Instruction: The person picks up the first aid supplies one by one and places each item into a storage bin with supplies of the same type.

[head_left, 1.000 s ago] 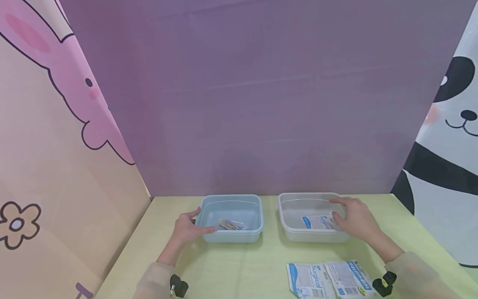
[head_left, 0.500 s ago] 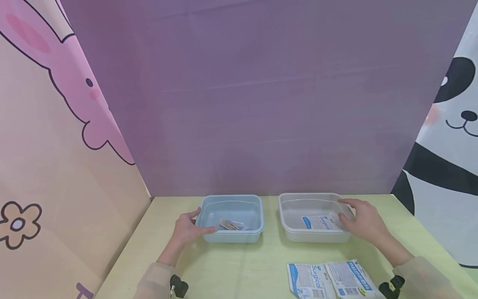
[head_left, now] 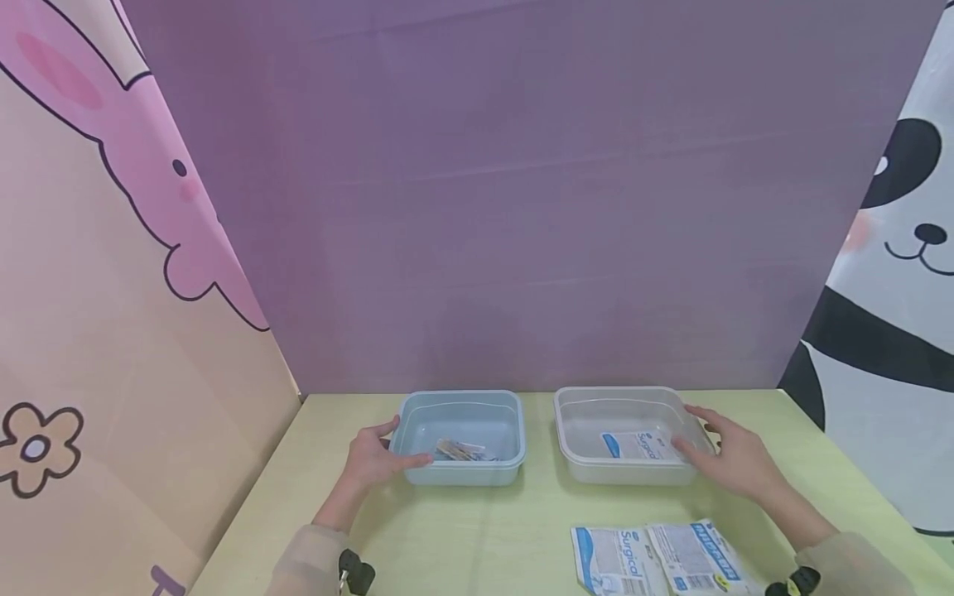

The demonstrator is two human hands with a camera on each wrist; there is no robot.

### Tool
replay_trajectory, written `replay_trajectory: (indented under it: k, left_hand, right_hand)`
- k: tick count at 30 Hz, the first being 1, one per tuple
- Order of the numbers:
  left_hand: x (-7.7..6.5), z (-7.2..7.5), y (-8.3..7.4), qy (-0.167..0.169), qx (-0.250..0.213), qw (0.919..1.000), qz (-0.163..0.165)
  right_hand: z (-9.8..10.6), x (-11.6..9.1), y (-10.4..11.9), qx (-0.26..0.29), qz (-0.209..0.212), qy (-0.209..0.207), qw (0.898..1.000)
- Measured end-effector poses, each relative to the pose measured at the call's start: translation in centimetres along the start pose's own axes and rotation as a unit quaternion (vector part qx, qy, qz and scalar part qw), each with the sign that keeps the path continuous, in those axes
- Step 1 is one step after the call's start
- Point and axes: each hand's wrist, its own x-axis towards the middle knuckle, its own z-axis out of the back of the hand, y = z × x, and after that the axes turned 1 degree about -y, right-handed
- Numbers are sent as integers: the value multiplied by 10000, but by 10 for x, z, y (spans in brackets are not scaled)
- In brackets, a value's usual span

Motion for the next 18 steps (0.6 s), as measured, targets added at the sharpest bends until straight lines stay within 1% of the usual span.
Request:
replay_trajectory:
  k: [7,18]
  left_hand:
    - [0,0,1,9,-17,10000,12]
    - [0,0,-1,-15,27,10000,26]
  right_hand:
    - [-2,-4,-2,98,-312,289,9990]
    - [-6,-8,-9,297,-303,481,9979]
